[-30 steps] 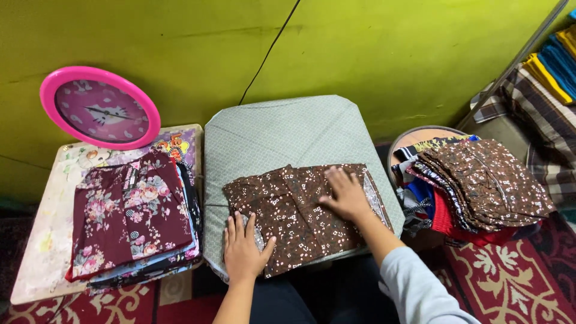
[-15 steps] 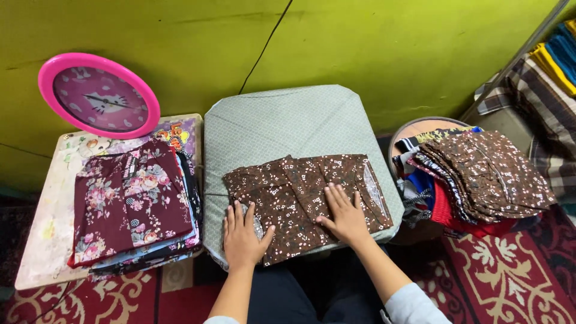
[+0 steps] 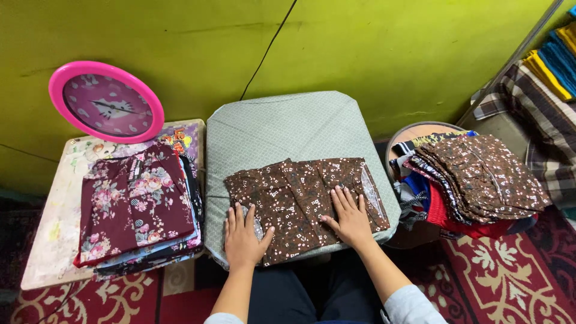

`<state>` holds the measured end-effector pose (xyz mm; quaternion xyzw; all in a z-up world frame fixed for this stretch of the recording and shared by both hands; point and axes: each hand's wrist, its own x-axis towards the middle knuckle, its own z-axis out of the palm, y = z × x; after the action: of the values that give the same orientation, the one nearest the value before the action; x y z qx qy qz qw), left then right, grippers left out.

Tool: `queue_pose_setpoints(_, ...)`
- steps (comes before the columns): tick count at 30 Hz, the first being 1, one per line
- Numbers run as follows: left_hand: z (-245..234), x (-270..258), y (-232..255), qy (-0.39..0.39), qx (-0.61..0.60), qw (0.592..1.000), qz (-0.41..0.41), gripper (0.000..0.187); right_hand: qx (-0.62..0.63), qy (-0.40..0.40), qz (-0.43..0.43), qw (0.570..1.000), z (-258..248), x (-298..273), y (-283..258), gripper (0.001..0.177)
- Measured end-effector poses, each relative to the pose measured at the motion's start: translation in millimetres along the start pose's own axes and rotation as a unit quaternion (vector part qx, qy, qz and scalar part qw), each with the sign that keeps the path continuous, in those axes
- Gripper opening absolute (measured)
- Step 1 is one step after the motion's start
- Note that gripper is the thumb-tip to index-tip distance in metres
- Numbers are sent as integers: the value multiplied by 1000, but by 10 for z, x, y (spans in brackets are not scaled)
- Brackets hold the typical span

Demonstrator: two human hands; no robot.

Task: Folding and stacking brown patterned garments in a retail setting.

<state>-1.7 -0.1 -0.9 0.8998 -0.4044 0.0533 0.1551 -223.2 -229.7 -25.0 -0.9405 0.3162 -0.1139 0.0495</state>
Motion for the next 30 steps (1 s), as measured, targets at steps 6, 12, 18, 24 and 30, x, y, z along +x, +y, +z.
queue_pose_setpoints(6, 21, -13, -16, 22, -10, 1000, 14, 88, 16, 21, -5, 1000, -65, -3, -40, 90)
queue_pose_setpoints(12, -10, 11, -71, 0, -55, 998, 22, 91, 115, -148, 98, 977, -605, 177, -566, 97)
queue_pose_setpoints(18, 7, -94, -123, 137, -181, 972, 55, 77, 109, -90, -237, 961, -302, -211, -1463, 107)
queue_pose_setpoints(24, 3, -111, -145, 152, -236, 959, 39, 82, 178, -125, -203, 955, -241, -154, -1384, 57)
queue_pose_setpoints(30, -58, -96, -96, 186, -236, 953, 25, 75, 673, -143, 413, 596, -294, 90, -862, 103)
